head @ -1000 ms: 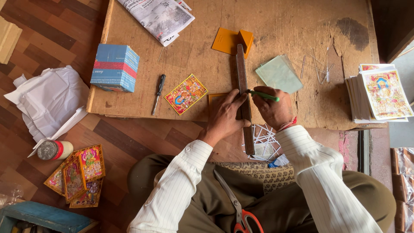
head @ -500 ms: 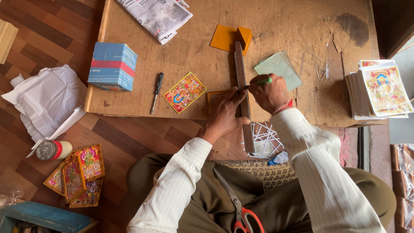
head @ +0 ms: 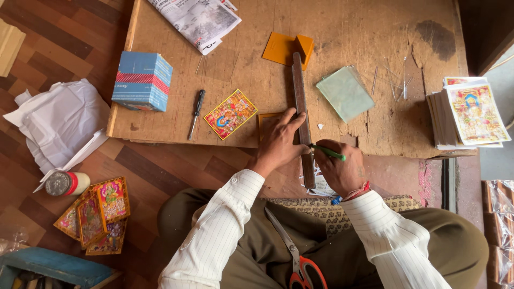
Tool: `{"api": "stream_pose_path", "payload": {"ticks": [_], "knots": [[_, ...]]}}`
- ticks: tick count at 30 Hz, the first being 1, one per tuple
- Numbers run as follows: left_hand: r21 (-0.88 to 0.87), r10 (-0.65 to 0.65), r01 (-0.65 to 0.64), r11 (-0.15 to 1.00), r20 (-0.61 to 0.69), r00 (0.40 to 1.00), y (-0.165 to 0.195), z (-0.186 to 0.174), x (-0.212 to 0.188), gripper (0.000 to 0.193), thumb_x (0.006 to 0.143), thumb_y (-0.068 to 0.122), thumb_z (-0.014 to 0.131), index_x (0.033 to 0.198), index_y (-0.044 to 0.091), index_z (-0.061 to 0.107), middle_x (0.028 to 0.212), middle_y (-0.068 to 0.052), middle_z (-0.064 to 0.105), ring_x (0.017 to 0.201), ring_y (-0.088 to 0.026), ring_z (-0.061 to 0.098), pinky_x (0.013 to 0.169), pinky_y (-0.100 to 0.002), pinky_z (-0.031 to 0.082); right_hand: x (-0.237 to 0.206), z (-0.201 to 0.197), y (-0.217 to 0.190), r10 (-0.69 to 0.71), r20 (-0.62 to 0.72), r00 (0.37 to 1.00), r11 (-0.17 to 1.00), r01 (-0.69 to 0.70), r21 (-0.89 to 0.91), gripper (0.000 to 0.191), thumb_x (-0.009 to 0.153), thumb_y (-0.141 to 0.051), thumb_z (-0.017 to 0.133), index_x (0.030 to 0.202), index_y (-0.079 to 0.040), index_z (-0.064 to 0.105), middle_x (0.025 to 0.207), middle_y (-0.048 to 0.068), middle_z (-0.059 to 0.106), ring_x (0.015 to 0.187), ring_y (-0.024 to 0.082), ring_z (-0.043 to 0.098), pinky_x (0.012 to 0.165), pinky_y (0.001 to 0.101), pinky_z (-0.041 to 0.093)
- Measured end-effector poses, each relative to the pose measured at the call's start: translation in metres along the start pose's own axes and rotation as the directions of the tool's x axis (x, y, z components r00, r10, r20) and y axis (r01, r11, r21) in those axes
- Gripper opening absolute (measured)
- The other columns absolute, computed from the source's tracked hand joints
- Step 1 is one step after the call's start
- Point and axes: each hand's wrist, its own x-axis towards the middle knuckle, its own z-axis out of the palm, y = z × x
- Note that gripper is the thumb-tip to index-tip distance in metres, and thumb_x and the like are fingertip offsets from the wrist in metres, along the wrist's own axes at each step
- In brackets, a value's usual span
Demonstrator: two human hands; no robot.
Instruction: The person assembles small picture frames by cutting printed images with scissors, placing them into a frame with glass, and securing the back with a hammer and nails. The person repeats this process for multiple frames.
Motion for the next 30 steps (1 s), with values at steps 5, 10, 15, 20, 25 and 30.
{"api": "stream_pose_path", "payload": {"ticks": [5,10,15,20,25,30], "knots": [[-0.039,0.014,-0.016,0.999,-0.029,0.999,0.003,-0.002,-0.005,0.092,0.063,0.026,0.093,0.145,0.005,0.054,0.156,-0.02,0.043,0.138,-0.04,0.049,0.112,-0.044,0.043,-0.004,0.0,0.007,0.05,-0.098,0.994,0.999,-0.052,-0.015,0.015,0.092,-0.017,0.065,0.093,-0.007,0.076,0.093,0.015,0.076,0.071,0.029,0.073,0.065,0.0376,0.059],[-0.011,0.051,-0.051,0.999,0.008,0.999,0.003,-0.007,-0.002,0.094,0.069,0.025,0.092,0.148,0.004,0.047,0.157,-0.021,0.039,0.139,-0.041,0.045,0.113,-0.045,0.041,-0.022,0.028,-0.001,0.082,-0.094,0.992,0.996,-0.079,0.032,0.048,0.082,-0.022,0.068,0.126,-0.003,0.062,0.102,0.021,0.072,0.076,0.03,0.075,0.065,0.0393,0.06],[0.224,0.052,-0.054,0.973,0.014,0.999,-0.001,-0.023,-0.008,0.094,0.069,0.021,0.089,0.15,0.005,0.045,0.158,-0.014,0.043,0.136,-0.035,0.045,0.116,-0.052,0.032,-0.019,0.029,0.004,0.321,0.087,0.943,0.933,-0.299,-0.201,0.044,0.09,-0.035,0.069,0.129,-0.016,0.065,0.092,0.014,0.075,0.067,0.029,0.074,0.061,0.04,0.061],[0.3,0.194,-0.169,0.939,-0.054,0.98,-0.004,-0.028,-0.007,0.092,0.063,0.022,0.092,0.143,0.004,0.049,0.146,-0.014,0.049,0.137,-0.034,0.045,0.116,-0.061,0.025,0.0,0.002,0.03,0.191,-0.061,0.98,0.941,-0.201,-0.272,0.027,0.086,-0.035,0.076,0.103,-0.014,0.077,0.09,0.013,0.074,0.069,0.032,0.071,0.06,0.0455,0.058],[0.264,0.169,-0.151,0.953,-0.047,0.984,-0.01,-0.029,-0.009,0.091,0.063,0.02,0.091,0.143,0.007,0.05,0.139,-0.015,0.051,0.132,-0.036,0.047,0.114,-0.058,0.03,0.001,0.003,0.031,0.257,-0.167,0.952,0.907,-0.298,-0.297,0.032,0.084,-0.041,0.08,0.101,-0.014,0.079,0.088,0.015,0.074,0.069,0.031,0.071,0.062,0.044,0.057],[0.181,0.203,-0.187,0.966,-0.074,0.976,-0.01,-0.034,-0.008,0.098,0.063,0.017,0.09,0.148,0.005,0.044,0.143,-0.016,0.048,0.133,-0.038,0.045,0.117,-0.053,0.03,0.0,0.005,0.028,0.135,-0.212,0.968,0.991,-0.134,0.023,0.019,0.092,-0.028,0.078,0.102,-0.013,0.082,0.087,0.012,0.075,0.068,0.022,0.071,0.062,0.0348,0.055]]}}
